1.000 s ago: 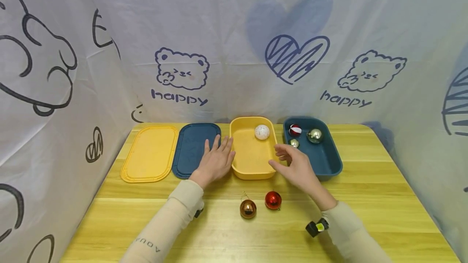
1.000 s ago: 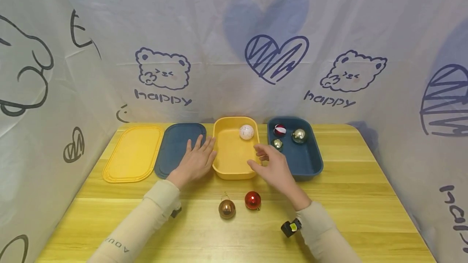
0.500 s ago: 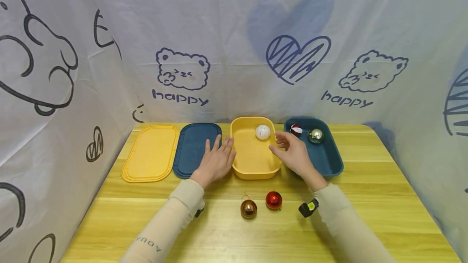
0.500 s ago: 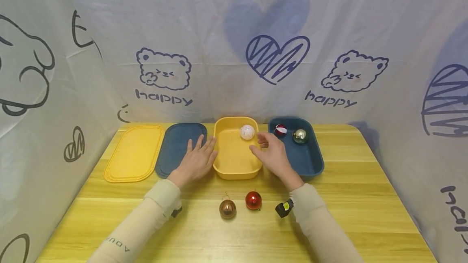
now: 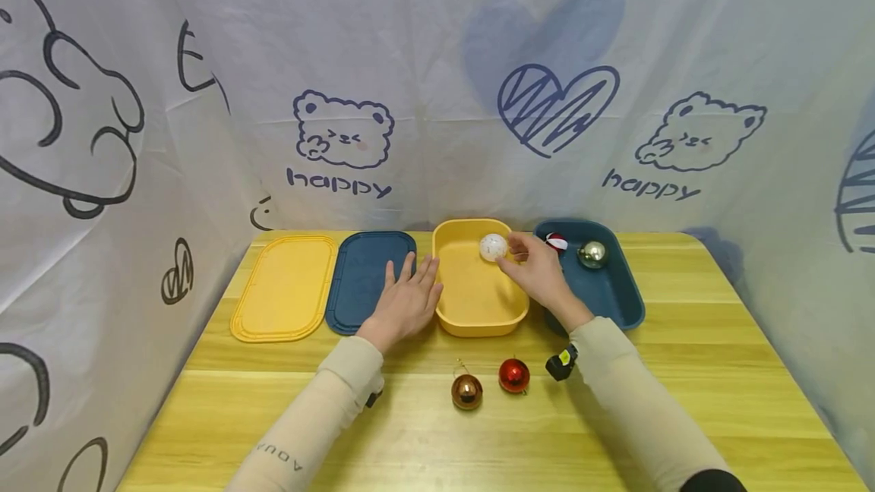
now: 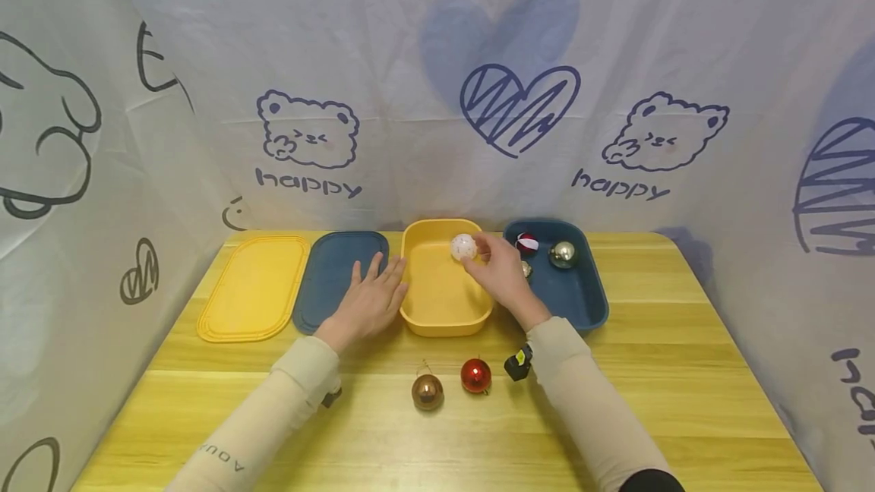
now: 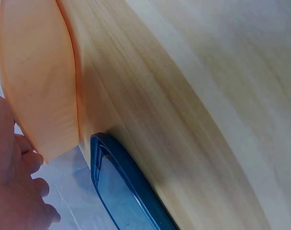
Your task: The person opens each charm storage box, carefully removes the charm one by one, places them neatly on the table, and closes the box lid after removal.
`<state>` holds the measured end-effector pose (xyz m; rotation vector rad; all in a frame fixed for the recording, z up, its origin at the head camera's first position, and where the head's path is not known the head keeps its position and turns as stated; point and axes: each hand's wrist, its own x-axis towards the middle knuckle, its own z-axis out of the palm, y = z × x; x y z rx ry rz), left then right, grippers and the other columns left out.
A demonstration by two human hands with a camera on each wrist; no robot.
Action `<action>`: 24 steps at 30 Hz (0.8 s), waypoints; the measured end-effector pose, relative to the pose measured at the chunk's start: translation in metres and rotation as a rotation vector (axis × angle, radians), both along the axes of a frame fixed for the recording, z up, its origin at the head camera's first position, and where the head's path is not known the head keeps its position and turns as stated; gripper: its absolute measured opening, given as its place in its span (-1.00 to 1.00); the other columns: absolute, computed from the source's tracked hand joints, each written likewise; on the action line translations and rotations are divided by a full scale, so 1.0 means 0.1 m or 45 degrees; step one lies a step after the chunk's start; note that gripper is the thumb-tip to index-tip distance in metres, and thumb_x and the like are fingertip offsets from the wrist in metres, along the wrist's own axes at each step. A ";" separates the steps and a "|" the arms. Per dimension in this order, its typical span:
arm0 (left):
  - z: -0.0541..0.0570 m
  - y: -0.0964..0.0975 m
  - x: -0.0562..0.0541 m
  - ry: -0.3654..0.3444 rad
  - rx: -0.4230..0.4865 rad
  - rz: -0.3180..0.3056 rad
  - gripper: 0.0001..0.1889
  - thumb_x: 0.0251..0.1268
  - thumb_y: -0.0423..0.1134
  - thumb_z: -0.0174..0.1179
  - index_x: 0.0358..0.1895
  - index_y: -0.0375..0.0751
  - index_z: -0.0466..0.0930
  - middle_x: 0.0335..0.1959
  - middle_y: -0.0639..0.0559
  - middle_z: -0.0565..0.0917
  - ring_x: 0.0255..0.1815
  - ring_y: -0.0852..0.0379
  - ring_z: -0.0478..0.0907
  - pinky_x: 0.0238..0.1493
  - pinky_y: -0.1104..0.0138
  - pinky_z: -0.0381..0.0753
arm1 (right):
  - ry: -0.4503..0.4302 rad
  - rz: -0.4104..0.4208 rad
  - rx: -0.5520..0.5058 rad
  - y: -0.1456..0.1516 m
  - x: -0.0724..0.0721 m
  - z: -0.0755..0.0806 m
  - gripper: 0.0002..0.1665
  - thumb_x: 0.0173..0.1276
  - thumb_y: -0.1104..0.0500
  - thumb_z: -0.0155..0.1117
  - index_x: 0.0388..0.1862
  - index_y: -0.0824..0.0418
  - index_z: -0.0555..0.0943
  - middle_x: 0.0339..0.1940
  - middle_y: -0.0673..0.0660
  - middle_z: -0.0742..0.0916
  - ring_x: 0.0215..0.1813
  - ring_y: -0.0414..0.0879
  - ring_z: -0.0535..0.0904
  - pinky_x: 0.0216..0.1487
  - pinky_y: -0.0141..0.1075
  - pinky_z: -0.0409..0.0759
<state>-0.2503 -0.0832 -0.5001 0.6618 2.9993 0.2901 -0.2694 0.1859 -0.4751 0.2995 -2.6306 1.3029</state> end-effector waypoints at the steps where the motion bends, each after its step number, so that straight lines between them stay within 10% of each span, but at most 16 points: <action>1: -0.01 0.00 0.00 0.000 0.005 0.001 -0.35 0.80 0.10 -0.39 0.76 -0.06 -0.08 0.76 -0.05 0.08 0.80 -0.17 -0.23 0.70 -0.29 -0.23 | 0.002 0.003 0.006 0.00 -0.01 0.00 -0.39 0.38 0.23 0.49 0.34 0.46 0.57 0.14 0.41 0.71 0.18 0.25 0.68 0.26 0.06 0.69; 24: 0.01 -0.01 0.00 -0.012 0.023 -0.004 -0.35 0.80 0.10 -0.39 0.75 -0.09 -0.06 0.75 -0.07 0.09 0.80 -0.19 -0.22 0.69 -0.30 -0.22 | -0.121 -0.021 0.112 -0.11 -0.33 -0.06 -0.33 0.47 0.16 0.40 0.46 0.41 0.49 0.31 0.41 0.65 0.31 0.26 0.61 0.39 0.07 0.60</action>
